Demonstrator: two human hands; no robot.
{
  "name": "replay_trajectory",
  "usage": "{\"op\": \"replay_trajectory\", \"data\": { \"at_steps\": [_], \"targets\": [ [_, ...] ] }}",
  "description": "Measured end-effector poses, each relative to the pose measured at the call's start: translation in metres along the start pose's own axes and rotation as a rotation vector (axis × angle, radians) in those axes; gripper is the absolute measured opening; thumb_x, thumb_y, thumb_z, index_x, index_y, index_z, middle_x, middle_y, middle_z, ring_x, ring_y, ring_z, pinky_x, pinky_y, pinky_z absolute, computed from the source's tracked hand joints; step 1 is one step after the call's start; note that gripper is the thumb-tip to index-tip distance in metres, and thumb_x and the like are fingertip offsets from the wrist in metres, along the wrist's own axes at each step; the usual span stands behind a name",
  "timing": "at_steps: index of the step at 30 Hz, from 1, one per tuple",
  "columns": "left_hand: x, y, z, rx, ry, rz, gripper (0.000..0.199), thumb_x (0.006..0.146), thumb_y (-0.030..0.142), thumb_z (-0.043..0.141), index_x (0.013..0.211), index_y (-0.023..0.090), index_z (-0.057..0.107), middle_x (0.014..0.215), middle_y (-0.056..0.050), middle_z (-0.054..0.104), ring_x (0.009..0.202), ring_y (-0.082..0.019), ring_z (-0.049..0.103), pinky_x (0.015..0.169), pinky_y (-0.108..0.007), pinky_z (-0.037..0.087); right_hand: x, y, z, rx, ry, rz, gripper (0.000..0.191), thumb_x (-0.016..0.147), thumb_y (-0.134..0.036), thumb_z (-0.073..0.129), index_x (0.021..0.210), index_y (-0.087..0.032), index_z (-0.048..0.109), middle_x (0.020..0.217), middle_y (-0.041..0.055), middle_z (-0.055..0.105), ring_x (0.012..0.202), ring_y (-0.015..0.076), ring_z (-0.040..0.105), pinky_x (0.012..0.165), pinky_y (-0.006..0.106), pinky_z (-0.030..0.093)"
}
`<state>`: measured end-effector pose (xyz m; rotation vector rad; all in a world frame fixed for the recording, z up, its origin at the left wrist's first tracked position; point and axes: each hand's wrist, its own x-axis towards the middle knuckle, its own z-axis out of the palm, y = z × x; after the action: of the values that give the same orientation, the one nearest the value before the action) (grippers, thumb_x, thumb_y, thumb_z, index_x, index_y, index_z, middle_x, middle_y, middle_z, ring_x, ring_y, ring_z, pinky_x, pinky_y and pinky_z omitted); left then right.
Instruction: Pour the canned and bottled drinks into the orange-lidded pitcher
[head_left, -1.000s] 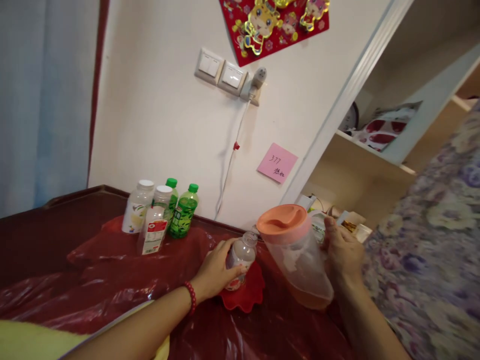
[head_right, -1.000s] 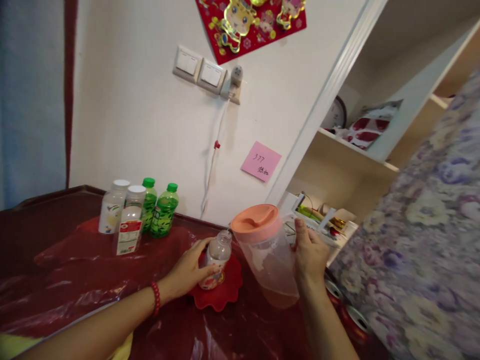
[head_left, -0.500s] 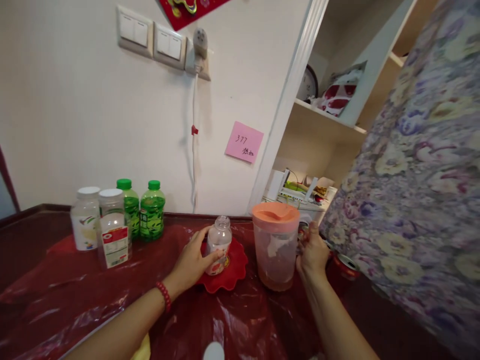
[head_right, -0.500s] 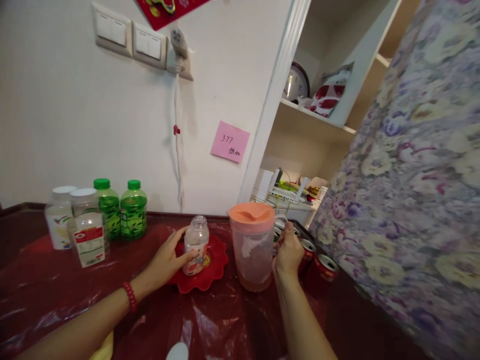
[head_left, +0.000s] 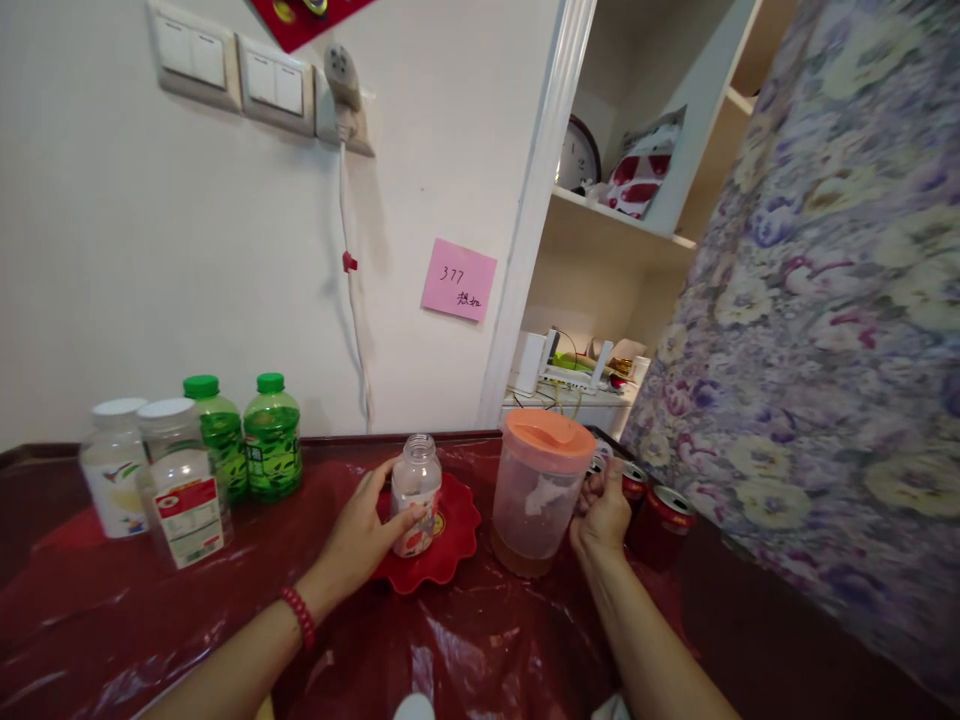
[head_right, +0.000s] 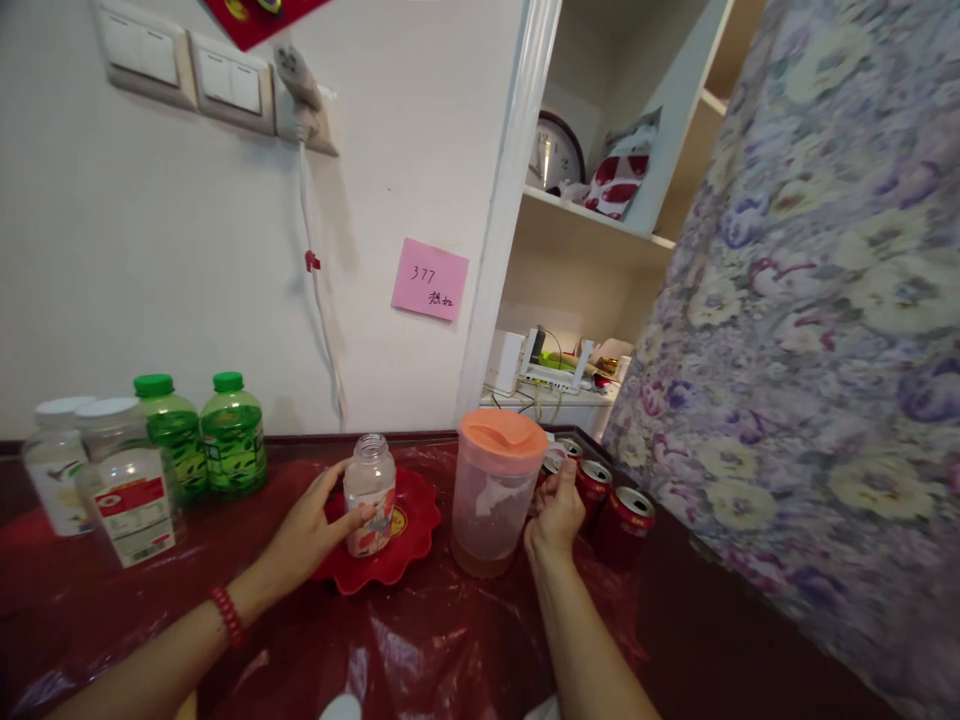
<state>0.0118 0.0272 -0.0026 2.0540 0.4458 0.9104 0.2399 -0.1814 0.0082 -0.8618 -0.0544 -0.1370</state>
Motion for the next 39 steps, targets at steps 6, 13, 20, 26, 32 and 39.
{"op": "replay_trajectory", "data": {
  "at_steps": [6, 13, 20, 26, 32, 39],
  "targets": [
    [0.001, -0.001, 0.001, 0.007, 0.020, 0.017, 0.066, 0.079, 0.050, 0.068, 0.134, 0.020, 0.049, 0.137, -0.012, 0.058, 0.129, -0.030, 0.053, 0.114, -0.050, 0.037, 0.001, 0.008, -0.007, -0.065, 0.003, -0.006, 0.053, 0.102, -0.055, 0.052, 0.064, -0.019, 0.043, 0.052, -0.0117, 0.031, 0.038, 0.0050, 0.028, 0.037, 0.018, 0.026],
    [0.002, -0.003, 0.001, -0.001, 0.003, 0.046, 0.068, 0.078, 0.049, 0.069, 0.135, 0.018, 0.048, 0.140, -0.015, 0.056, 0.130, -0.031, 0.052, 0.115, -0.051, 0.036, 0.000, -0.018, -0.021, -0.229, -0.065, 0.065, 0.039, 0.088, -0.054, 0.068, 0.084, -0.016, 0.065, 0.076, -0.0007, 0.064, 0.061, 0.0117, 0.058, 0.055, 0.024, 0.047],
    [-0.001, 0.004, -0.001, 0.031, -0.016, 0.053, 0.065, 0.081, 0.047, 0.068, 0.136, 0.018, 0.047, 0.138, -0.014, 0.056, 0.128, -0.029, 0.053, 0.113, -0.048, 0.037, -0.061, -0.081, -0.052, -0.334, -0.074, -0.121, 0.041, 0.064, -0.049, 0.082, 0.092, -0.025, 0.064, 0.085, -0.0057, 0.060, 0.077, 0.0116, 0.056, 0.067, 0.020, 0.045],
    [-0.002, 0.011, -0.003, 0.007, -0.015, 0.038, 0.065, 0.079, 0.047, 0.069, 0.134, 0.018, 0.049, 0.139, -0.014, 0.056, 0.130, -0.030, 0.052, 0.113, -0.049, 0.036, -0.158, -0.074, -0.028, -0.957, -1.430, -0.261, 0.029, 0.083, -0.022, 0.076, 0.110, -0.032, 0.071, 0.111, 0.0026, 0.066, 0.101, 0.0237, 0.060, 0.091, 0.038, 0.048],
    [-0.002, 0.011, -0.004, -0.018, -0.014, 0.025, 0.065, 0.079, 0.046, 0.069, 0.134, 0.017, 0.049, 0.138, -0.015, 0.057, 0.129, -0.030, 0.053, 0.113, -0.048, 0.036, -0.191, -0.032, -0.011, -1.586, -1.880, -0.268, 0.047, 0.087, -0.039, 0.078, 0.130, -0.029, 0.065, 0.128, 0.0141, 0.060, 0.119, 0.0375, 0.055, 0.104, 0.065, 0.039],
    [-0.004, 0.010, -0.002, -0.031, 0.008, 0.021, 0.063, 0.079, 0.044, 0.070, 0.133, 0.017, 0.051, 0.135, -0.015, 0.059, 0.128, -0.030, 0.054, 0.112, -0.047, 0.038, -0.174, -0.047, 0.002, -1.362, -1.696, -0.289, 0.038, 0.082, -0.023, 0.080, 0.118, -0.024, 0.067, 0.116, 0.0082, 0.066, 0.109, 0.0300, 0.059, 0.099, 0.049, 0.045]
  ]
}}
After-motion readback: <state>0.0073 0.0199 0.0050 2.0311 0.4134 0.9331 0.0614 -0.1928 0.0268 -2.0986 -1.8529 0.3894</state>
